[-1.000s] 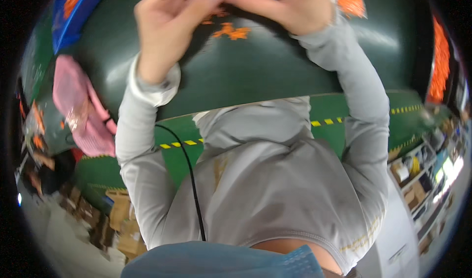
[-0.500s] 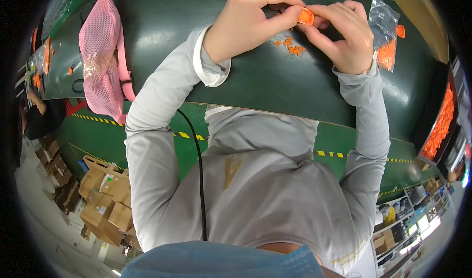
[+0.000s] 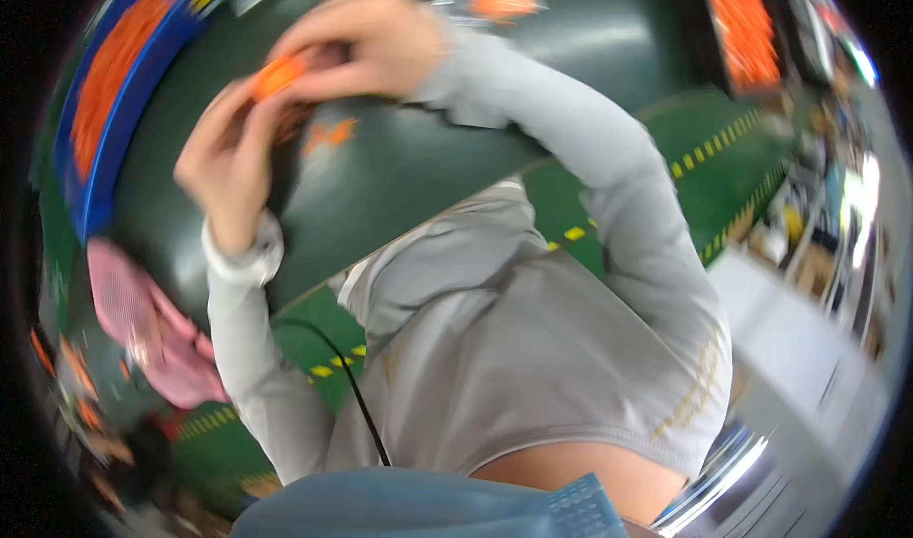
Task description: The person assembles small orange plastic components by hand at a factory workstation.
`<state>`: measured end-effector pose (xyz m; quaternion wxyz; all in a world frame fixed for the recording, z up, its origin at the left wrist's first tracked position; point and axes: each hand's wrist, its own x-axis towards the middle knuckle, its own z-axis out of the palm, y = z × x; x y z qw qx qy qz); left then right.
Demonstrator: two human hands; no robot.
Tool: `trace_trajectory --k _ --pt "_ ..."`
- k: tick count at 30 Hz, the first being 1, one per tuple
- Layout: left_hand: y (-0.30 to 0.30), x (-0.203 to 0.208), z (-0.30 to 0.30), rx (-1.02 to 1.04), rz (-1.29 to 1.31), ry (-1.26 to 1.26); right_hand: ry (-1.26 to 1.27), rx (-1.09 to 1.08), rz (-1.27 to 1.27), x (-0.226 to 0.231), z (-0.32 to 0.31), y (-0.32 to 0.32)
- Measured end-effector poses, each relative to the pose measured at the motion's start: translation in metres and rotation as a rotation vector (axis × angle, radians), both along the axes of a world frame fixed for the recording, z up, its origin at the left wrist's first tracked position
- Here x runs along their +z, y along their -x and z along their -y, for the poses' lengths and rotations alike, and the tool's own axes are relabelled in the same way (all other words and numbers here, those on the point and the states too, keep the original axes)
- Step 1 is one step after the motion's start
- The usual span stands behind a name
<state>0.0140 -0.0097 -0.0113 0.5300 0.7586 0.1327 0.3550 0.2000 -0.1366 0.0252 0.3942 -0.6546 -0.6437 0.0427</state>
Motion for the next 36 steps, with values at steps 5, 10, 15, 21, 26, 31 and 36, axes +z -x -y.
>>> trace_trajectory --k 5,10,15,21,26,31,36 --pt "0.004 0.027 -0.046 0.535 -0.117 -0.886 -0.039 0.163 -0.012 -0.031 -0.004 -0.011" --pt "0.047 0.052 -0.19 0.723 -0.532 -0.82 -0.083 0.166 0.13 -0.022 0.017 -0.031" --pt "0.046 0.038 -0.207 0.576 -0.651 -0.859 -0.231 -0.112 0.361 -0.011 0.056 -0.103" --pt "0.016 0.036 -0.107 0.278 -0.135 -0.799 -0.084 -0.22 0.319 -0.008 0.072 -0.162" --pt "-0.01 0.021 -0.031 0.078 -0.12 -0.407 -0.036 -0.192 0.104 -0.042 0.05 -0.182" --pt "-0.006 0.012 -0.015 -0.261 -0.152 0.263 -0.13 0.022 -0.851 -0.008 0.025 -0.085" --pt "-0.002 0.001 -0.01 -0.47 0.036 0.559 -0.293 0.221 -0.17 -0.013 -0.025 -0.012"
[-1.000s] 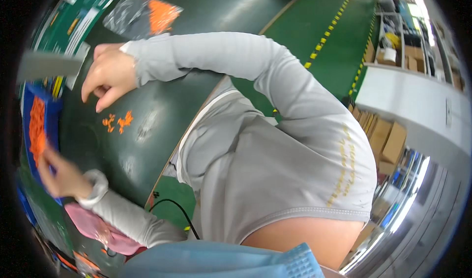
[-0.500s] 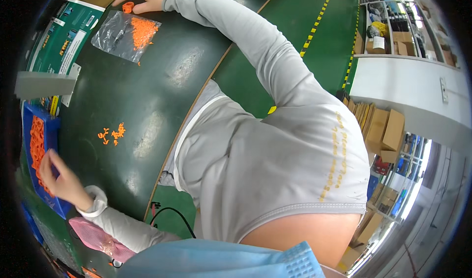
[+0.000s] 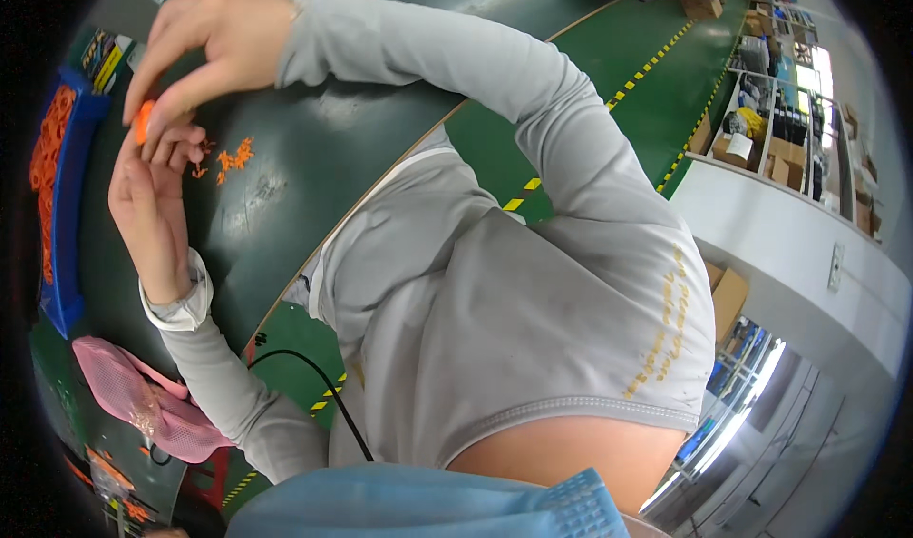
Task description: The person assembles small orange plastic components by hand at a factory workstation.
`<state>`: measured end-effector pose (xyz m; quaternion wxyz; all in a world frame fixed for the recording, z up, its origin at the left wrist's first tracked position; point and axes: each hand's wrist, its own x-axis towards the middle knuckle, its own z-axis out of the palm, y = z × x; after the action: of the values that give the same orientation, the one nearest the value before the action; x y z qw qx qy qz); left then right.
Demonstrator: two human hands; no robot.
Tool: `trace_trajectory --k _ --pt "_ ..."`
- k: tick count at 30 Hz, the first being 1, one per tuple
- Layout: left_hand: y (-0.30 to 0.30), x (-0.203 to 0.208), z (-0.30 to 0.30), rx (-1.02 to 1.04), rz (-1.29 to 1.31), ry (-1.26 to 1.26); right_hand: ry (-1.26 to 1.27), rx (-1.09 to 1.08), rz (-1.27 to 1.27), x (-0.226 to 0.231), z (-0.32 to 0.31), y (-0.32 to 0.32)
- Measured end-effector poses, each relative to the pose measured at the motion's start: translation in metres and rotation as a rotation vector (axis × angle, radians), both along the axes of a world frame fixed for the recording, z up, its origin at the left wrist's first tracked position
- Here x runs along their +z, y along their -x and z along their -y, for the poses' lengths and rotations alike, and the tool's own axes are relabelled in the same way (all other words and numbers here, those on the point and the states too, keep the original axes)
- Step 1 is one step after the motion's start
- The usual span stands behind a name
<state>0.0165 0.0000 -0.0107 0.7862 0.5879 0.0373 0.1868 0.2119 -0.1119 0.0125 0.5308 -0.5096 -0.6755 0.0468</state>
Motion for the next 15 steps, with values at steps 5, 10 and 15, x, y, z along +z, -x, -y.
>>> trace_trajectory --k 5,10,15 --pt "0.003 0.0 -0.012 0.187 -0.047 0.072 -0.283 -0.122 0.264 -0.005 -0.03 0.005" --pt "0.004 -0.002 -0.016 0.378 -0.083 -0.006 0.338 0.173 -0.073 0.008 0.003 -0.008" --pt "0.001 0.001 -0.012 0.445 -0.11 0.007 0.528 0.213 0.24 -0.005 0.053 -0.008"
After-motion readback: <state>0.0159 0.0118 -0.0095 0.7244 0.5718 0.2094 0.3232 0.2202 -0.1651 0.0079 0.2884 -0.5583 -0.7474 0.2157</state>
